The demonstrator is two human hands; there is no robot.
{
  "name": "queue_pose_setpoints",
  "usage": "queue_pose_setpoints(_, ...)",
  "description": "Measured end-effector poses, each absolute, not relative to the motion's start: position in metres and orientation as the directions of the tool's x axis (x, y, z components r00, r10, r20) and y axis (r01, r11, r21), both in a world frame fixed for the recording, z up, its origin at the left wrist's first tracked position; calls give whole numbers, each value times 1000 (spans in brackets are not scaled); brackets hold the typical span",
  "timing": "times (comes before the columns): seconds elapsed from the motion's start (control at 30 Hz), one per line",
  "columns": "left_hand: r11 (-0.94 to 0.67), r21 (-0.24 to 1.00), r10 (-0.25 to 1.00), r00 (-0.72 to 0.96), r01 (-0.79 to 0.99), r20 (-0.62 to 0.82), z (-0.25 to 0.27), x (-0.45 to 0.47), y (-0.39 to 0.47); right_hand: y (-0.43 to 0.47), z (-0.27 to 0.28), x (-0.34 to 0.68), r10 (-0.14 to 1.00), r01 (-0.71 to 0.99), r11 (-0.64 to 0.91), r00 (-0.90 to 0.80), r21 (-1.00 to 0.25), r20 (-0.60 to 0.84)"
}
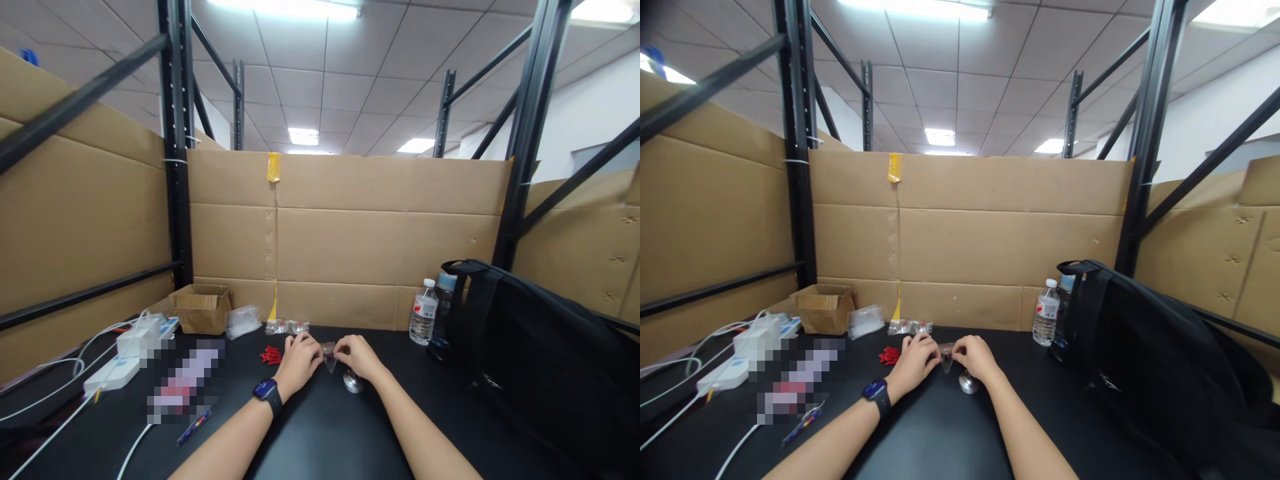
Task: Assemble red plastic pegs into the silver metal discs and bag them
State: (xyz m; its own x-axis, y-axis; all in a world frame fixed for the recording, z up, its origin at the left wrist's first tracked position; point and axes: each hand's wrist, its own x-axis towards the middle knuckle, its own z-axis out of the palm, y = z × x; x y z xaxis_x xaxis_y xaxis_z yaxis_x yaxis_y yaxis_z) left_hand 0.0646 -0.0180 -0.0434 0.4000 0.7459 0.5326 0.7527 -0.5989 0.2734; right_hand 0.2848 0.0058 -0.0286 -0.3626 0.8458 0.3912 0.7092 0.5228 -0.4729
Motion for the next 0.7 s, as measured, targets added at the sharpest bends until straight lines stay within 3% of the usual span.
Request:
queue_pose_setpoints(0.27, -445, 534, 877, 229, 718, 424, -37, 57, -15, 14, -35, 286, 916, 615, 399, -229, -680, 330)
queue_pose_setpoints(0.5, -423, 583, 886, 184, 694, 425, -28, 50, -12, 13, -34, 282, 921, 351, 382, -218, -855, 322)
queue_pose_setpoints(0.7, -371, 643, 919, 165, 670, 358, -29, 56, -13, 12, -33, 280, 949, 266, 306, -167, -914, 269)
